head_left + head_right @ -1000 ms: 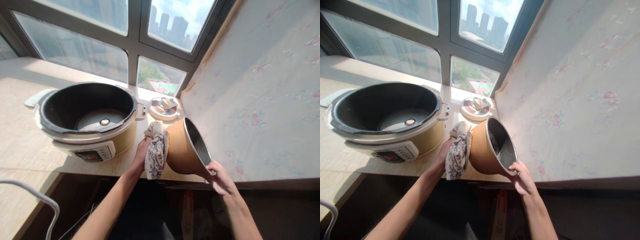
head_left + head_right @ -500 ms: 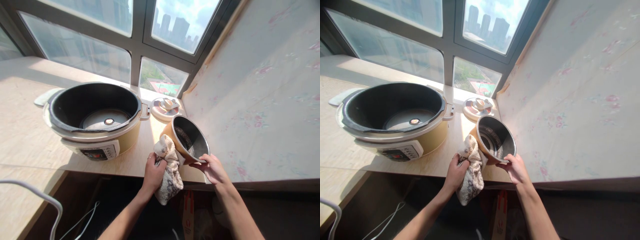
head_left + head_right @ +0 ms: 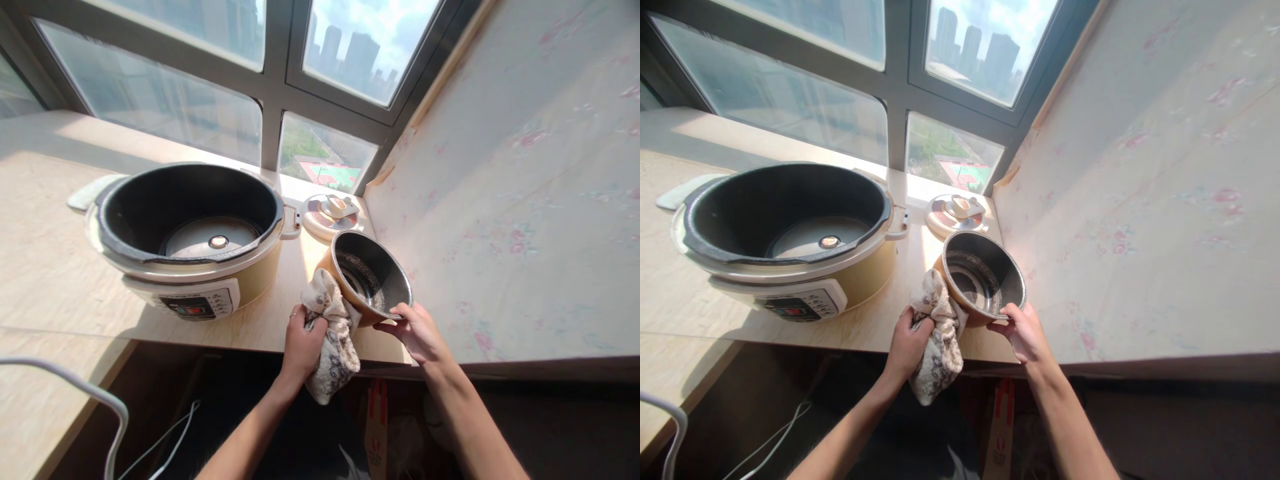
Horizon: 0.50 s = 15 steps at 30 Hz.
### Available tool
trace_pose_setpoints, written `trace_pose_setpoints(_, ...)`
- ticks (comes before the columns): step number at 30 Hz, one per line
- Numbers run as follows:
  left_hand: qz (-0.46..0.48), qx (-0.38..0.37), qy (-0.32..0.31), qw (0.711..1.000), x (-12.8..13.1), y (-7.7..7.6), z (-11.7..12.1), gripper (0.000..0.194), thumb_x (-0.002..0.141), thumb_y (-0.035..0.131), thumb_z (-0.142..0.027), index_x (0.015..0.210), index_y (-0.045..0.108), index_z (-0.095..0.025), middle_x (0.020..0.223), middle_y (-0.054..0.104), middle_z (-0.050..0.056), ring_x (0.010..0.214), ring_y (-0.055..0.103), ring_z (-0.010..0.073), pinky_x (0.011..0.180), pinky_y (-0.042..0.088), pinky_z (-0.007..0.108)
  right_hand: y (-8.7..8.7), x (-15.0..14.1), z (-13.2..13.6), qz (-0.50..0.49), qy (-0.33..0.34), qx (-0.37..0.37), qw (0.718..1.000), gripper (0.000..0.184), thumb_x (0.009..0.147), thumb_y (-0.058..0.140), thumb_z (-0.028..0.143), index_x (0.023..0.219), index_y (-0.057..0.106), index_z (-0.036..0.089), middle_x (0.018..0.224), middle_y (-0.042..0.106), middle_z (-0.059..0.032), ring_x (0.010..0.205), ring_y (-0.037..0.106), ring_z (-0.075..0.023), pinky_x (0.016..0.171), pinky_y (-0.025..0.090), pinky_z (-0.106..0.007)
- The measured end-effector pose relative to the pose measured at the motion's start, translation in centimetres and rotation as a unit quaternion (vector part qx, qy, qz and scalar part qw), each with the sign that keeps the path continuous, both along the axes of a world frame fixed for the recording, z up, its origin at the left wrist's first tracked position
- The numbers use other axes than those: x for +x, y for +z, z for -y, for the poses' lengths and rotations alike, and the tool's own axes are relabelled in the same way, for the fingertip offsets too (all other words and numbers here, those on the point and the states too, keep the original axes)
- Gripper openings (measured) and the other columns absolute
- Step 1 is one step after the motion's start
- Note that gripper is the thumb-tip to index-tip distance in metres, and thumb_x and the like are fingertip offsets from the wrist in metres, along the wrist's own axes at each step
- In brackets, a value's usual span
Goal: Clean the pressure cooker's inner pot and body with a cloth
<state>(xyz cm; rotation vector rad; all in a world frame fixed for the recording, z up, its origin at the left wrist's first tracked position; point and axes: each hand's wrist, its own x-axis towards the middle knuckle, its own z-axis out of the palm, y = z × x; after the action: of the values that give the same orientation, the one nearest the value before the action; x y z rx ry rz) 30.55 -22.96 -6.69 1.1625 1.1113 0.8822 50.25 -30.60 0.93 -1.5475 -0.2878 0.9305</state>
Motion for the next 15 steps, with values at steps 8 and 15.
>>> trace_pose_setpoints(8,0.001,-0.038,0.017,0.999,-0.1,-0.5,-0.2,0.030,0.075,0.059,-0.027,0.102,0.069,-0.018,0.103,0.075,0.009,0.103,0.067,0.0292,0.101,0.048,0.042,-0.2,-1.1,-0.6,0.016,-0.008,0.014,1.000,0.030,0.054,0.080,0.020,0.078,0.062,0.020,0.072,0.065,0.0002,0.070,0.059,-0.0181,0.055,0.060,-0.032)
trace_pose_setpoints(15,0.010,-0.058,0.017,0.998,-0.3,-1.1,0.0,0.032,0.076,0.059,-0.030,0.104,0.068,-0.017,0.107,0.075,0.010,0.107,0.067,0.0303,0.103,0.048,0.043,-0.1,-2.4,-0.9,0.020,-0.008,0.027,0.999,0.035,0.053,0.079,0.020,0.083,0.062,0.021,0.076,0.066,0.0006,0.072,0.059,-0.0177,0.054,0.057,-0.029)
